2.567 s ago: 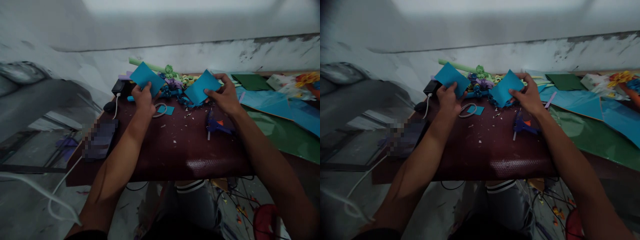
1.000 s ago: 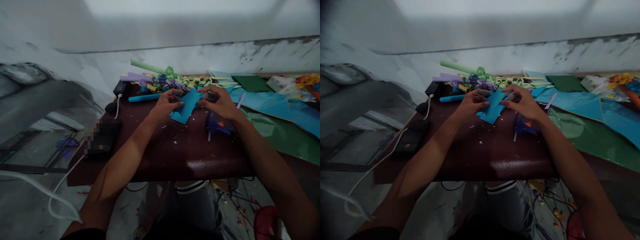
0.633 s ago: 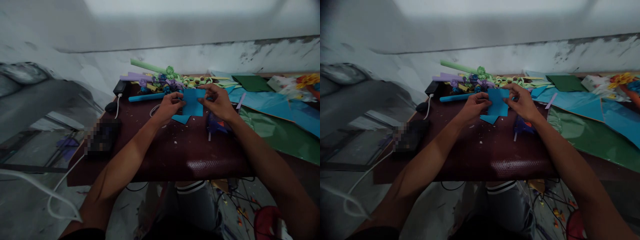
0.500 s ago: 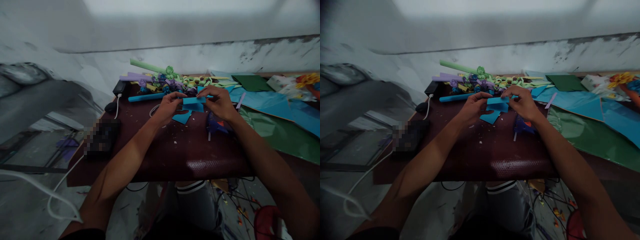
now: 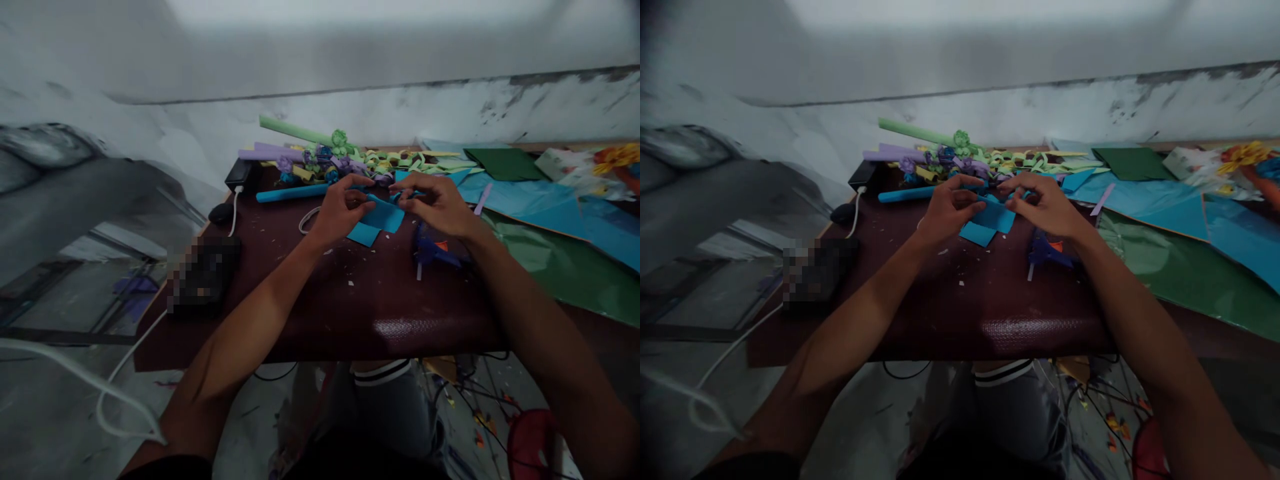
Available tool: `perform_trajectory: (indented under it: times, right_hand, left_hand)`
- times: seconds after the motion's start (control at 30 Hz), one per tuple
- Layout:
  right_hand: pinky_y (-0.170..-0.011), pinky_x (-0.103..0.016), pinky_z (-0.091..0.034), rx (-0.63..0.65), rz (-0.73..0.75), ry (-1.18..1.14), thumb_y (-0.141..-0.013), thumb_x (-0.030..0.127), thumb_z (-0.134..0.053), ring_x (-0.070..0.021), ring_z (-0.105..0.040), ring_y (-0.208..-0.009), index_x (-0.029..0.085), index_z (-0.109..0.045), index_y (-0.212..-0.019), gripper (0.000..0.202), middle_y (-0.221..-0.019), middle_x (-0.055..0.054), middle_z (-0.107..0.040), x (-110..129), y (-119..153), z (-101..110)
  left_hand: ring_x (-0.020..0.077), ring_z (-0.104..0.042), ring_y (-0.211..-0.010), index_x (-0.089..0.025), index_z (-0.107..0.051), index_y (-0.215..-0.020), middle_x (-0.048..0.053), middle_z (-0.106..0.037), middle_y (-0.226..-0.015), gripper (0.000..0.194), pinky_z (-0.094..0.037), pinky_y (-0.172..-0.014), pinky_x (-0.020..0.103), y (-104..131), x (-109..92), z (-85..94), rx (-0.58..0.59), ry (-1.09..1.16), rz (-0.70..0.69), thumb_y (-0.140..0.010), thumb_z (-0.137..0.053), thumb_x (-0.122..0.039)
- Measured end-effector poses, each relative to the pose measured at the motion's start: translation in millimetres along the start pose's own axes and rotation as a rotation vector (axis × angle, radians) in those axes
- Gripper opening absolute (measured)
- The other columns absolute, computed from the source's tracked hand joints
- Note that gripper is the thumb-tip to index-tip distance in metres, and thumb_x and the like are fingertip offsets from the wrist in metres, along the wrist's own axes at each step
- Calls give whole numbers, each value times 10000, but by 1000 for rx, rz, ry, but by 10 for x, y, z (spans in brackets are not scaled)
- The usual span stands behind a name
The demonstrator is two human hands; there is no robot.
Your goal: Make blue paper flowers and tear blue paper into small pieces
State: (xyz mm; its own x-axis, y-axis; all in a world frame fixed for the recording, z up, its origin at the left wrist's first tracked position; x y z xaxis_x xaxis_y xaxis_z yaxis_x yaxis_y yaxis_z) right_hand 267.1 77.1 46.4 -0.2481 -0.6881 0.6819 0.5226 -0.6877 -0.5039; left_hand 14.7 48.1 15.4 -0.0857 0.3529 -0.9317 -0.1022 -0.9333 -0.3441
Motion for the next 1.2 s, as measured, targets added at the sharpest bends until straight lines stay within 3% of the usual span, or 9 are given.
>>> perform_trajectory:
  times: [0.17, 0.4, 0.57, 0.77, 1.03, 1.2]
  right_hand:
    - [-662, -348, -424, 125, -151, -36, -918, 665, -955, -174, -568, -761, 237, -846, -951, 442, -794, -7, -678, -61, 0, -70]
    - [-593, -351, -332, -15, -147, -71, -870, 767, -963, -150, -438, -657, 240, -747, -834, 571, -676, 13, -561, 16, -44, -17]
    - [-567, -345, -308, 100, -234, -151, -852, 745, -985, -126, -433, -620, 237, -675, -814, 596, -669, 34, -545, -22, -7, -65]
    - [-543, -343, -260, 56, -227, -152, -897, 719, -965, -121, -397, -588, 246, -674, -825, 561, -641, 47, -507, -79, -3, -59]
    - [-550, -349, -212, 132, -220, -153, -899, 811, -920, -113, -340, -582, 248, -556, -722, 694, -605, 54, -439, 28, -1, -83]
    - [-571, -339, -229, 165, -205, -178, -898, 774, -940, -112, -323, -614, 245, -541, -731, 683, -638, 59, -416, 78, -7, -91]
  left_hand:
    - [215, -788, -928, -234, -784, -1306, 23, -771, -928, 493, -686, -833, 328, 31, -60, -71, 66, 23, -8, -871, -1008, -298]
    - [200, -779, -854, -220, -784, -1223, -8, -704, -868, 562, -748, -845, 387, 11, -23, -20, -3, 174, 70, -778, -1082, -391]
    - [190, -781, -881, -189, -806, -1089, 17, -754, -885, 371, -728, -841, 359, -10, -1, -22, -24, 118, -23, -870, -1017, -402]
    - [210, -810, -875, -187, -826, -1172, 28, -784, -887, 449, -742, -875, 408, -12, 7, -35, 11, 122, -70, -876, -1014, -468]
    - [237, -823, -917, -217, -854, -1154, 40, -805, -918, 451, -761, -872, 414, -9, 17, -47, -11, 84, -99, -883, -1007, -544]
    - [232, -824, -912, -194, -851, -1170, 53, -812, -931, 426, -758, -879, 416, 6, -9, -48, -16, 65, -81, -932, -980, -523]
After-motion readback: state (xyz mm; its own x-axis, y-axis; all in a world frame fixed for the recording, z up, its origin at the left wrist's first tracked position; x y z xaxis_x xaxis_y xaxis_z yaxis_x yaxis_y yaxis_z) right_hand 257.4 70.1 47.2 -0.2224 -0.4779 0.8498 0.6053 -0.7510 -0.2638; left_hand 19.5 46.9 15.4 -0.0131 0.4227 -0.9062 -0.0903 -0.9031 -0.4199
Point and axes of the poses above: each hand's wrist, its own y-axis away from the middle knuckle, its own z-axis out of the back of the hand, x = y × z, the point moved 2 cm from there along -y, towards the middle knuckle
